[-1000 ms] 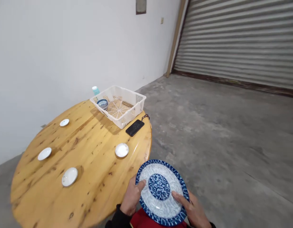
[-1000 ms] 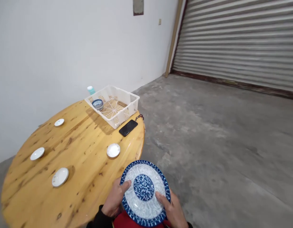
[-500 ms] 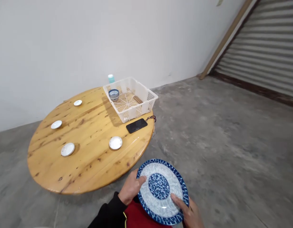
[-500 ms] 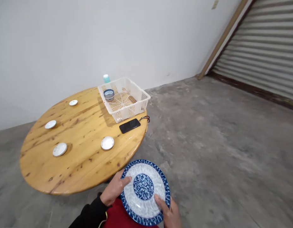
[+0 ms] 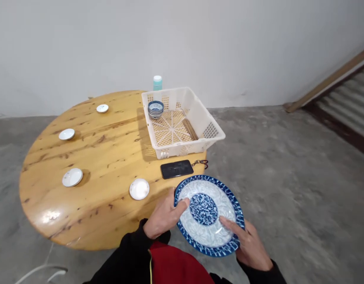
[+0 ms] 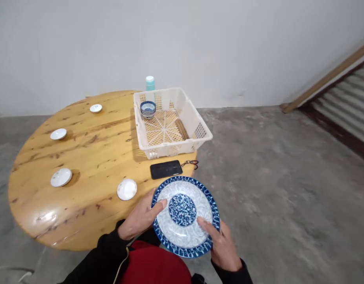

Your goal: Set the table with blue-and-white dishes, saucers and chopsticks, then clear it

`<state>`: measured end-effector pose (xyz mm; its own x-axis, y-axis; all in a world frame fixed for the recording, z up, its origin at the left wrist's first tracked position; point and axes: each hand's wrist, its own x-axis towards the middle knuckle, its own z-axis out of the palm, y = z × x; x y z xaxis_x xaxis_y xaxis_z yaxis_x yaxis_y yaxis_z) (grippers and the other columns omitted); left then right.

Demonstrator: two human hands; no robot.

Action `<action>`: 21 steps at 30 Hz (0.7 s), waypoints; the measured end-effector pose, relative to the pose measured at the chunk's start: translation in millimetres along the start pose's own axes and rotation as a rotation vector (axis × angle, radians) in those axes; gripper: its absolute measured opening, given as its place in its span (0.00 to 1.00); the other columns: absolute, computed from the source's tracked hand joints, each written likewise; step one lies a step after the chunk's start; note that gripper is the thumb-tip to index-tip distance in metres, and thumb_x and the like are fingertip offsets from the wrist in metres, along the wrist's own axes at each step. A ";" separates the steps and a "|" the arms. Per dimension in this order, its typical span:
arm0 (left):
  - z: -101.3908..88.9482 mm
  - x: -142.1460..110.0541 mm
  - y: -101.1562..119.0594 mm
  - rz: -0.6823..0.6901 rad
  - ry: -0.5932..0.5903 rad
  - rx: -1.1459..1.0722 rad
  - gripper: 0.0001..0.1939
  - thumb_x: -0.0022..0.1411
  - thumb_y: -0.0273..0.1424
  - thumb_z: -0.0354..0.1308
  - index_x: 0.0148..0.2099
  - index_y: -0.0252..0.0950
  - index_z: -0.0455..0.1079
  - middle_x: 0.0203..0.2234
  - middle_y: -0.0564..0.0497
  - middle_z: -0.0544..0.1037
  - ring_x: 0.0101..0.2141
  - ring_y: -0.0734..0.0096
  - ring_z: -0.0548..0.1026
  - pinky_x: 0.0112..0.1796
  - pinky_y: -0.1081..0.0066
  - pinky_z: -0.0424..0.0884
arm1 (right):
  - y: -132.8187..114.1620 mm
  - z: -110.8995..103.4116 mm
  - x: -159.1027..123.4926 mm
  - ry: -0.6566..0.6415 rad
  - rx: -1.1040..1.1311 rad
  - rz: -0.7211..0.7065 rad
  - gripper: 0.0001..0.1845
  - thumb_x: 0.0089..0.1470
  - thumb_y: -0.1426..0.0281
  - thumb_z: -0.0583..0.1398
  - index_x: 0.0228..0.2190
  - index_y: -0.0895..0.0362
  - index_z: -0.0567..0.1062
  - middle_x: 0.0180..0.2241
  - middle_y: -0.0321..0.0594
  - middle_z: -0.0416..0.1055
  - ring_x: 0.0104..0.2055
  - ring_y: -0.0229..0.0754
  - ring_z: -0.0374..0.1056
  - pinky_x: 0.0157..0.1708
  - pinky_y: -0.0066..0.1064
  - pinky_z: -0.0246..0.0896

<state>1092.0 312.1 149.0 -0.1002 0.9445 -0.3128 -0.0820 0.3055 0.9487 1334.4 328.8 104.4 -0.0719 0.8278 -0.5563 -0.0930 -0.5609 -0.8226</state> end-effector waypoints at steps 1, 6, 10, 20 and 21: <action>-2.9 9.9 8.2 0.041 -0.029 0.039 0.21 0.59 0.44 0.62 0.50 0.37 0.75 0.45 0.44 0.80 0.46 0.50 0.76 0.53 0.59 0.68 | -16.9 3.1 11.1 -0.019 -0.011 0.010 0.29 0.38 0.55 0.73 0.43 0.57 0.84 0.42 0.51 0.81 0.48 0.67 0.76 0.49 0.53 0.72; -15.8 57.7 57.1 0.192 -0.066 0.071 0.21 0.64 0.43 0.59 0.53 0.36 0.72 0.45 0.43 0.79 0.47 0.52 0.74 0.53 0.58 0.69 | -95.0 31.0 57.1 -0.038 -0.027 -0.072 0.28 0.36 0.59 0.74 0.41 0.57 0.83 0.40 0.49 0.82 0.45 0.64 0.77 0.46 0.50 0.74; -19.9 94.0 100.5 0.307 -0.081 0.028 0.17 0.65 0.41 0.58 0.49 0.34 0.72 0.44 0.44 0.78 0.49 0.54 0.73 0.55 0.57 0.67 | -150.3 54.0 92.5 -0.104 -0.028 -0.133 0.23 0.36 0.63 0.73 0.38 0.57 0.82 0.38 0.48 0.82 0.46 0.63 0.77 0.45 0.50 0.74; -25.6 205.9 129.8 0.133 0.148 -0.099 0.14 0.68 0.38 0.58 0.35 0.32 0.68 0.25 0.51 0.72 0.27 0.72 0.70 0.36 0.70 0.69 | -237.2 106.7 225.3 -0.324 -0.095 -0.229 0.17 0.39 0.78 0.67 0.36 0.59 0.79 0.36 0.43 0.82 0.41 0.52 0.78 0.46 0.44 0.75; -25.8 218.5 127.9 0.105 0.193 -0.106 0.14 0.68 0.37 0.57 0.34 0.32 0.68 0.25 0.51 0.72 0.26 0.74 0.69 0.36 0.70 0.69 | -239.2 111.1 242.1 -0.352 -0.100 -0.224 0.16 0.39 0.78 0.67 0.36 0.59 0.79 0.34 0.42 0.81 0.39 0.51 0.78 0.45 0.43 0.75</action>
<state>1034.1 554.5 200.8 -0.3002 0.9269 -0.2254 -0.1641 0.1826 0.9694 1228.9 662.5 179.6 -0.3974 0.8662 -0.3030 -0.0491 -0.3498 -0.9355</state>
